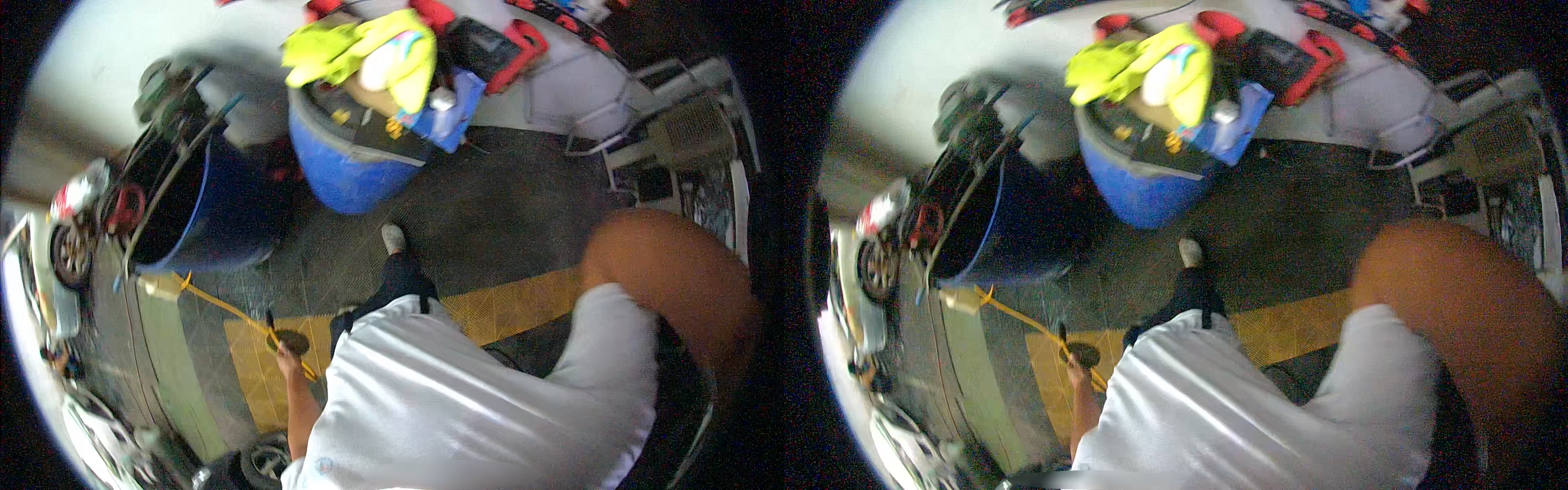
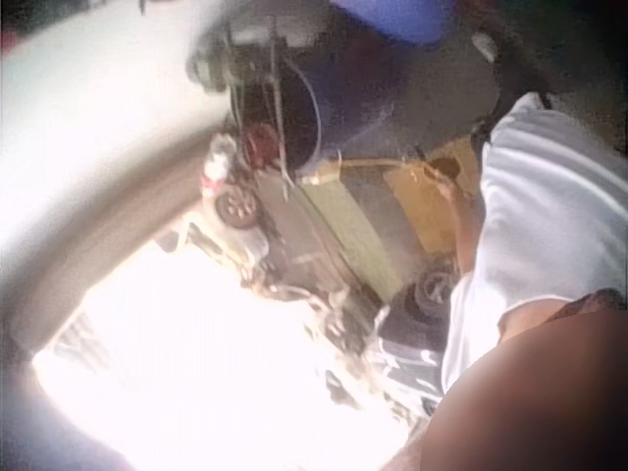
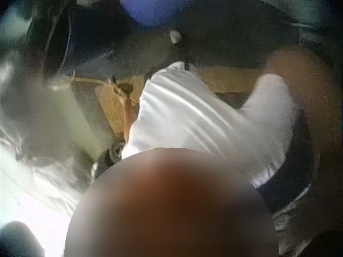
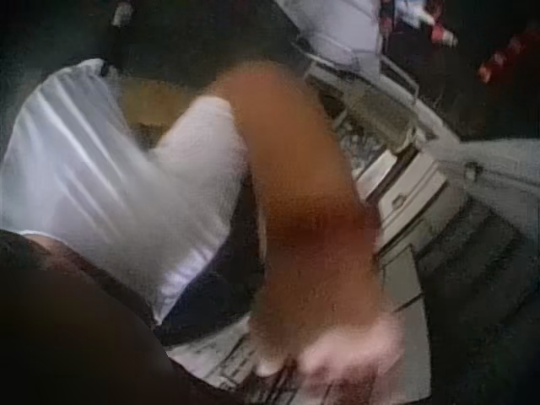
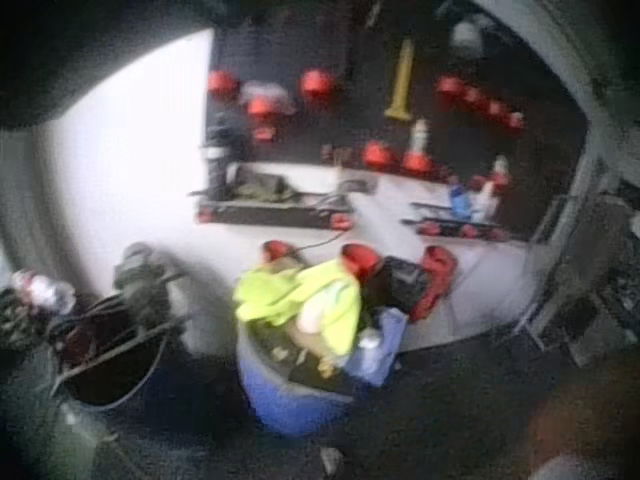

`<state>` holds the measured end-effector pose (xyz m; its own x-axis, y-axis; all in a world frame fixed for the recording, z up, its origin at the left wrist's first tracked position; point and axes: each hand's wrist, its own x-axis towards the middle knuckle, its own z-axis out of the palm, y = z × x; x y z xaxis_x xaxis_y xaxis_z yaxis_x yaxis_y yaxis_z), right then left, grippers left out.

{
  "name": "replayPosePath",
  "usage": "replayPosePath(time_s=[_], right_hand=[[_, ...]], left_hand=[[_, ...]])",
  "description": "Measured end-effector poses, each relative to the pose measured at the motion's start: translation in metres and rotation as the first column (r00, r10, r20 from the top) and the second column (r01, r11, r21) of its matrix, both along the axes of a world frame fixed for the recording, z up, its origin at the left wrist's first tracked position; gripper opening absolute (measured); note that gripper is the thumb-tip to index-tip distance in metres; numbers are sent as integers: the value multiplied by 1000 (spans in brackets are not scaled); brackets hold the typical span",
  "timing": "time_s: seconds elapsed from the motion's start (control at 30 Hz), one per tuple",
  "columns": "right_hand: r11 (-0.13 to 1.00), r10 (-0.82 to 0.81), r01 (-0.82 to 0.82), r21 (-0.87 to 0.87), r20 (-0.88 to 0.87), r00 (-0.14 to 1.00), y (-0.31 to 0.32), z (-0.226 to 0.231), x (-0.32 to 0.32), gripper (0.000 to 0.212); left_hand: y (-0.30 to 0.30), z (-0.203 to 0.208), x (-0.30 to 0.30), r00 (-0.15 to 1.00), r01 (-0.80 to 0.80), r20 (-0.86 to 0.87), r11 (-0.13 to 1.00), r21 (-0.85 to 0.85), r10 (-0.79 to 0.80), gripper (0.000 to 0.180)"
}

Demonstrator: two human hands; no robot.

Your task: The person picks up a round polishing pad and uses a yellow air hose to blow dust off it. They then place the pad on a car's open hood, pick up a second pad, and repeat the blowing process. The person handles the pads and the air hose throughout the clip.

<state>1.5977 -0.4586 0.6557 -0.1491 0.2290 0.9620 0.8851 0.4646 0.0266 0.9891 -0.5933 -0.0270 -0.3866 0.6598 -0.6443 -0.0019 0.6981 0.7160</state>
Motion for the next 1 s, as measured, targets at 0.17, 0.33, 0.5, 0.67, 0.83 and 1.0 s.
replayPosePath(time_s=[0.17,0.33,0.5,0.67,0.83,1.0], right_hand=[[999,-39,32,-23,-445,894,57,-111,101,52],[913,-381,-55,-405,-891,246,109,-386,218,57],[642,-746,-404,-651,-653,-133,77,-640,291,54],[47,-877,-391,-919,-225,424,70,-775,306,45],[161,-559,-340,-927,-369,743,124,-852,319,48],[188,-870,-630,-754,-426,249,206,-867,310,41]], left_hand=[[33,37,40,983,93,-152,994,-52,-100,59],[74,88,109,989,18,-147,997,-73,-29,58],[124,155,181,742,200,-442,795,-573,-505,58],[170,175,235,817,273,-358,851,-449,-451,56],[195,187,272,778,349,-339,813,-467,-529,55],[200,195,300,766,334,-350,798,-502,-540,54]])
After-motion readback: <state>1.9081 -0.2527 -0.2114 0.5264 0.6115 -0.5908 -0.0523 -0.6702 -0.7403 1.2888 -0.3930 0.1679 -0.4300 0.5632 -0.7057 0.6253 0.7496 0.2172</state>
